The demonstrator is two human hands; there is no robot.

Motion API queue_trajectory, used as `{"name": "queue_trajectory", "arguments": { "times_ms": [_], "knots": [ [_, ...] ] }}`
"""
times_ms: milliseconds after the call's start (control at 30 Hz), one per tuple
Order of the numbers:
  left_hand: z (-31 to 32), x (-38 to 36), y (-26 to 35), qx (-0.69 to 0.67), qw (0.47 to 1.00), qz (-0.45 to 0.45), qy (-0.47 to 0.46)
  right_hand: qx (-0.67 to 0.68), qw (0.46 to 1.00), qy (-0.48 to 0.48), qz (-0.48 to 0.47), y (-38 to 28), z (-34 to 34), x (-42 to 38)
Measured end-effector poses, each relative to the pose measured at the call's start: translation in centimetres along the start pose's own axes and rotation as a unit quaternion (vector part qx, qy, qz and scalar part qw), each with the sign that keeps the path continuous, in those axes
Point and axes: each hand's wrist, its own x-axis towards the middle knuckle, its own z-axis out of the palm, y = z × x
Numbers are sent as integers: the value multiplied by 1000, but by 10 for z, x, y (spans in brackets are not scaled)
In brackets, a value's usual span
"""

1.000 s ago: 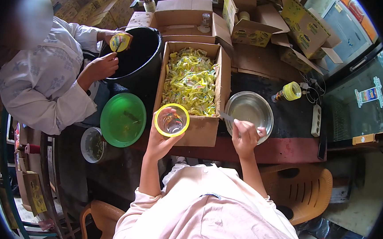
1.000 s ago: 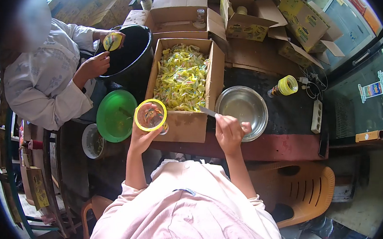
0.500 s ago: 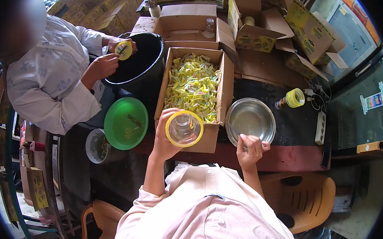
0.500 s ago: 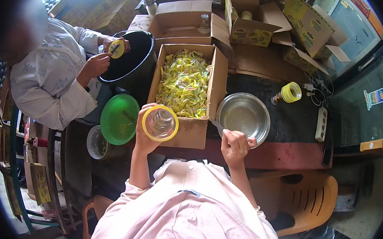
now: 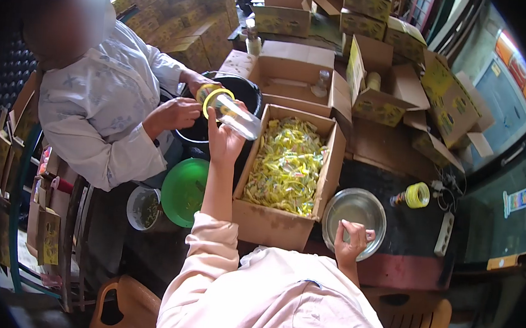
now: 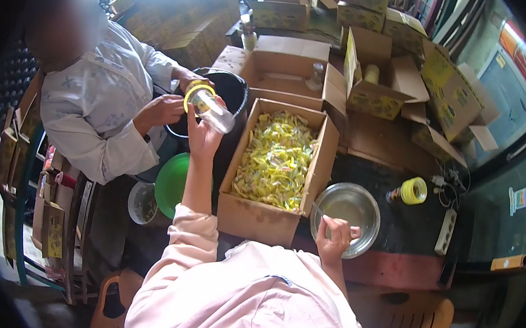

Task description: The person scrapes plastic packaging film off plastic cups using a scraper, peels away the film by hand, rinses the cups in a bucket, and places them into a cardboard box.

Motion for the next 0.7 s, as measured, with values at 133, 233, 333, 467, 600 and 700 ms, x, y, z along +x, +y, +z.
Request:
{"name": "queue_trajectory", "arguments": {
  "times_ms": [133, 233, 333, 467, 600, 700],
  "knots": [
    [-64, 42, 36, -58, 997, 55, 0, 10, 1000, 14, 25, 0, 5, 18],
    [-77, 42, 34, -87, 990, 28, 111, -2, 1000, 10, 29, 1, 6, 24],
    [-64, 32, 24, -100, 988, 31, 117, 9, 999, 6, 45, 3, 9, 19],
    [-50, 27, 20, -99, 991, 14, 93, 17, 999, 1, 50, 1, 10, 20],
    [-35, 21, 6, -54, 996, -11, 65, 6, 998, -10, 55, 0, 10, 20],
    [-33, 22, 1, -22, 998, -21, 52, 11, 998, -11, 63, 1, 10, 18]
  ]
}}
